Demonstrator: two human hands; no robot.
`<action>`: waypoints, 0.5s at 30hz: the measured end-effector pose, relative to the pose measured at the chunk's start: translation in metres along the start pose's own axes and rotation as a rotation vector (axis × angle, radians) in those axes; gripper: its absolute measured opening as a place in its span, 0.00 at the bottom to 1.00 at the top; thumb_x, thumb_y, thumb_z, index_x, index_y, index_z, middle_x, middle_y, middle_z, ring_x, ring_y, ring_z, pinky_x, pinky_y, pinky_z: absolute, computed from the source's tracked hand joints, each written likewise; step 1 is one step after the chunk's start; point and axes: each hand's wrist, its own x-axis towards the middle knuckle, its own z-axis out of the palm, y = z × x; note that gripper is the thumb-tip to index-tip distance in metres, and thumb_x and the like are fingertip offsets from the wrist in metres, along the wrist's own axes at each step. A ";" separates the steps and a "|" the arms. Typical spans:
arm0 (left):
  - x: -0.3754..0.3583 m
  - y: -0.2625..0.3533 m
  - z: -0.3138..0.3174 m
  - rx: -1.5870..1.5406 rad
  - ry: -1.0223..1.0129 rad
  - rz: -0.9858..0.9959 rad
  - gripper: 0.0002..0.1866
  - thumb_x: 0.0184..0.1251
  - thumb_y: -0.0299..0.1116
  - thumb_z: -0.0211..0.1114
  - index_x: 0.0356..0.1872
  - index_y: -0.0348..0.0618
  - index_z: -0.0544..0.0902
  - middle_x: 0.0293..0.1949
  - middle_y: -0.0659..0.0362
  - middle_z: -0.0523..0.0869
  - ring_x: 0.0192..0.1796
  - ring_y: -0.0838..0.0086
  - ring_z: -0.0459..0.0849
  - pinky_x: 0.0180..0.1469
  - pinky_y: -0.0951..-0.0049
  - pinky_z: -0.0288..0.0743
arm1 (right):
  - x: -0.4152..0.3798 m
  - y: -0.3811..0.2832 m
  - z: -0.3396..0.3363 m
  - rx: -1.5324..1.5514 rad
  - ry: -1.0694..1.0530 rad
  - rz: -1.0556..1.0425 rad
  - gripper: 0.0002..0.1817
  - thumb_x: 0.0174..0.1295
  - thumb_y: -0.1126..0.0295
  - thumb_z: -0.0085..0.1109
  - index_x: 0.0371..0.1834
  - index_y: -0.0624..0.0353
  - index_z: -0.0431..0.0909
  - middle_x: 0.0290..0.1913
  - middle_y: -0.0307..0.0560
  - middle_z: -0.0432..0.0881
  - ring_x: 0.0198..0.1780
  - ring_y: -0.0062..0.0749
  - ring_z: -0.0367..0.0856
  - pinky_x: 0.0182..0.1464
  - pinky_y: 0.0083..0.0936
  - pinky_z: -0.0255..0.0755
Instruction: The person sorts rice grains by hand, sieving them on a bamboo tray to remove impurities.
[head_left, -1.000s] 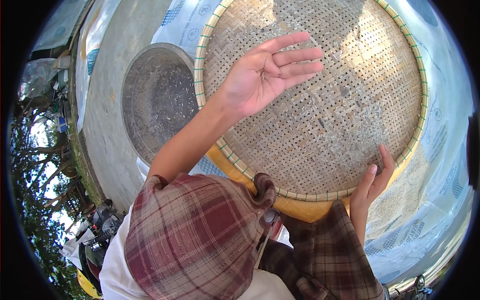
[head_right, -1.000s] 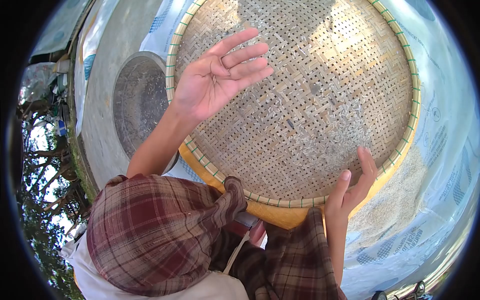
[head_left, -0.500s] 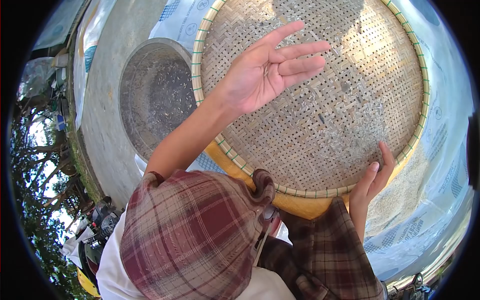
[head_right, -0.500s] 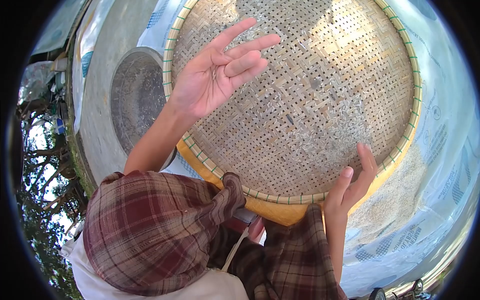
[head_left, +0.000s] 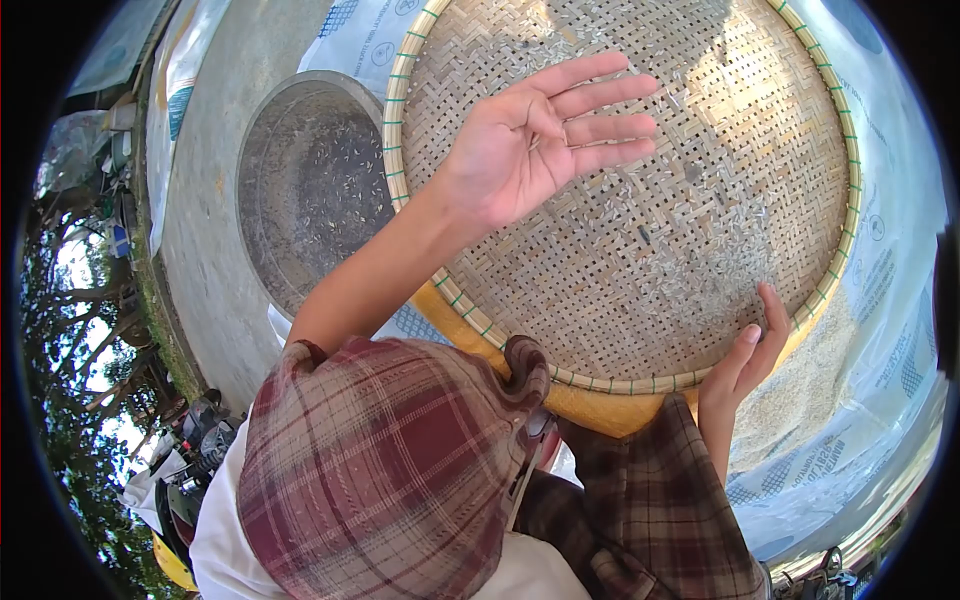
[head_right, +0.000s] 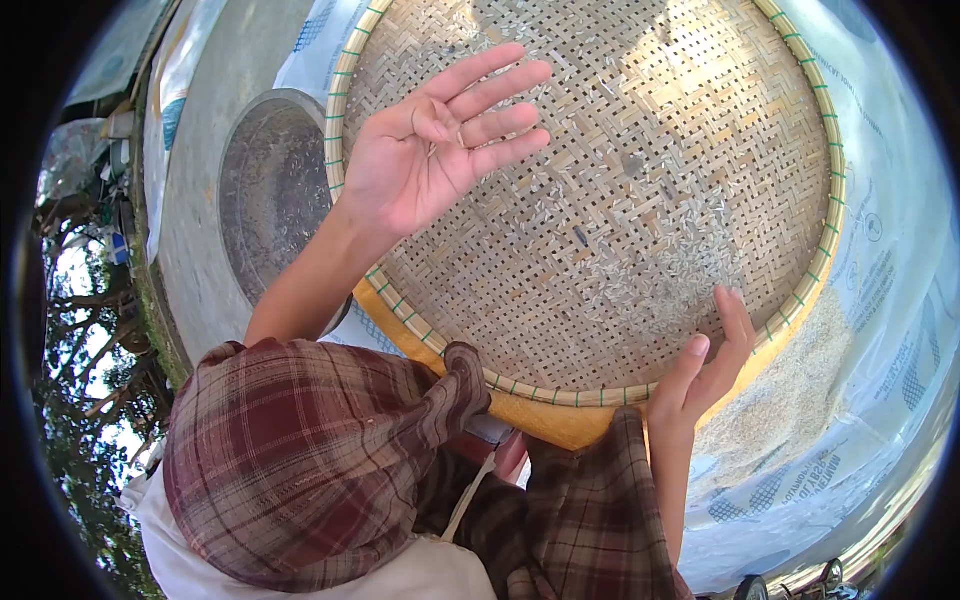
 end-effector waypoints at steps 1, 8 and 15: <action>0.001 0.001 -0.005 -0.131 -0.027 -0.012 0.31 0.51 0.21 0.42 0.63 0.28 0.57 0.59 0.38 0.67 0.49 0.59 0.80 0.59 0.56 0.70 | 0.000 0.000 0.000 0.001 0.002 -0.002 0.21 0.66 0.64 0.36 0.56 0.69 0.66 0.56 0.56 0.68 0.60 0.46 0.64 0.63 0.38 0.54; -0.002 0.013 -0.027 -0.266 -0.184 -0.052 0.25 0.58 0.23 0.42 0.60 0.27 0.61 0.48 0.43 0.78 0.47 0.62 0.82 0.56 0.59 0.74 | -0.001 0.000 0.000 -0.008 0.001 0.019 0.21 0.67 0.65 0.35 0.55 0.68 0.66 0.56 0.57 0.68 0.60 0.46 0.64 0.63 0.38 0.54; -0.005 0.027 -0.010 -0.018 0.081 0.090 0.29 0.53 0.15 0.40 0.61 0.26 0.53 0.60 0.41 0.64 0.61 0.57 0.69 0.65 0.57 0.64 | -0.001 0.002 0.000 0.000 0.001 0.031 0.20 0.67 0.67 0.34 0.55 0.68 0.67 0.56 0.56 0.68 0.60 0.45 0.64 0.62 0.37 0.55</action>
